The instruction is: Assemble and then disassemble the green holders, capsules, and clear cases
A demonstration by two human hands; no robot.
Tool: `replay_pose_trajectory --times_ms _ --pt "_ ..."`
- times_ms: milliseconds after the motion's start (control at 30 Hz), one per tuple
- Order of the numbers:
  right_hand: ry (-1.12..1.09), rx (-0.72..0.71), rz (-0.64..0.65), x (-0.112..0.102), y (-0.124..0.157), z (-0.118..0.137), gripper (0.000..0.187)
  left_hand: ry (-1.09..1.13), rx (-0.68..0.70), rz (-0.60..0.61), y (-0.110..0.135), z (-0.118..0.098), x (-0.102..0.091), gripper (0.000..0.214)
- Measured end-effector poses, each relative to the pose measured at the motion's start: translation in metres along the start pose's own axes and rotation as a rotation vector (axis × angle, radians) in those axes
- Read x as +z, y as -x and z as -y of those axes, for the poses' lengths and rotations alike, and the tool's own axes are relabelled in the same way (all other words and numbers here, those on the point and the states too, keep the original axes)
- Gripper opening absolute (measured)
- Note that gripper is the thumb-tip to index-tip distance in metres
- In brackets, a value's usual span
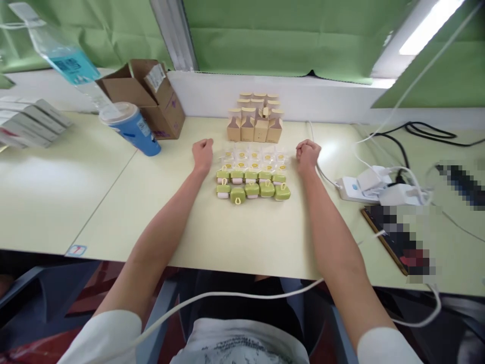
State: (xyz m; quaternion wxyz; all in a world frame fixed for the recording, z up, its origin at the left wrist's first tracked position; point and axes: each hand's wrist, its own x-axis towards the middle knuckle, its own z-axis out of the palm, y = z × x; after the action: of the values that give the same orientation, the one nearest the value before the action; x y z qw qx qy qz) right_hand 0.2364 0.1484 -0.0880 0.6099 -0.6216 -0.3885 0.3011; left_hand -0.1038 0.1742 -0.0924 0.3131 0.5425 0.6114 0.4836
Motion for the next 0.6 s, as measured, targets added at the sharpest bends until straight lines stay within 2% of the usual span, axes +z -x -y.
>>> replay_pose_trajectory --times_ms 67,133,267,600 --pt "-0.006 -0.018 -0.008 0.003 0.0 -0.004 0.021 -0.018 0.008 -0.132 -0.002 0.007 0.0 0.048" --pt "-0.009 -0.04 -0.028 0.005 -0.001 -0.009 0.019 -0.034 0.009 -0.193 -0.005 0.014 0.001 0.046" --pt "0.006 -0.084 -0.025 0.006 -0.003 -0.017 0.024 -0.03 0.041 -0.186 -0.007 0.023 0.003 0.048" --pt "-0.029 -0.026 0.001 0.004 -0.003 -0.018 0.026 0.046 0.113 -0.169 -0.004 0.025 0.003 0.055"
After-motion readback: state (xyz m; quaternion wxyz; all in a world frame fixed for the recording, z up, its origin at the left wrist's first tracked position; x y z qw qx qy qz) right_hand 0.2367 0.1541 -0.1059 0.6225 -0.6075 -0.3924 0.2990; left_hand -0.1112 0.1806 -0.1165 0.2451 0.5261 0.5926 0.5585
